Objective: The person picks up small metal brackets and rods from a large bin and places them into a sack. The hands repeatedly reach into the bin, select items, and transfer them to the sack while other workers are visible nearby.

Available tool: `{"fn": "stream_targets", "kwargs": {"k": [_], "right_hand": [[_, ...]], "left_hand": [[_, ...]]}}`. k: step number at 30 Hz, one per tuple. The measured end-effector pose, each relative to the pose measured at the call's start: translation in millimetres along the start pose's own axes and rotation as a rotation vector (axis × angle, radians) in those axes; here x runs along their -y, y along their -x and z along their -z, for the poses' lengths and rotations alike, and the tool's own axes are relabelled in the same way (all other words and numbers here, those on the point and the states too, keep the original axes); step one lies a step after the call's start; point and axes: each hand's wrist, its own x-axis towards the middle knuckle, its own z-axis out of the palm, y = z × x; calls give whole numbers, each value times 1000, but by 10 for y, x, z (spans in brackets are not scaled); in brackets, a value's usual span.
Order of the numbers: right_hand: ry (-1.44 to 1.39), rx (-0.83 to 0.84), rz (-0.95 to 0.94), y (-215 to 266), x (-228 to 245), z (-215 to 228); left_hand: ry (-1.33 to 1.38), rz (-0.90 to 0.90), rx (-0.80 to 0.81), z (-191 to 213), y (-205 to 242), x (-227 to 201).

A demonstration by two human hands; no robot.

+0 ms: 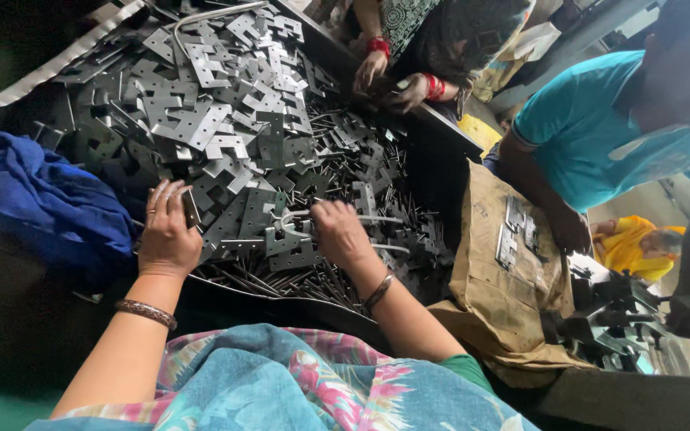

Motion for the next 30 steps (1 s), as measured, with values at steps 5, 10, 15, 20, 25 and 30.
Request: {"fn": "stream_targets", "kwargs": {"k": [5,10,15,20,25,30], "right_hand": [[-286,115,44,74,251,-540],[-169,158,65,5,390,-595],[-193,39,94,-42,281,-455],[-218,-180,55,-440,-46,-101],[-156,-558,139,-727,78,451],[-31,-443,204,-607,248,675]], "left_hand": [[-10,2,-1,-8,25,30],[-18,7,13,20,-11,-12],[8,13,-6,20,-13,-22],[-4,15,-7,4,-31,1],[16,13,-1,32,-30,-53],[27,29,-6,56,-36,-82]]}}
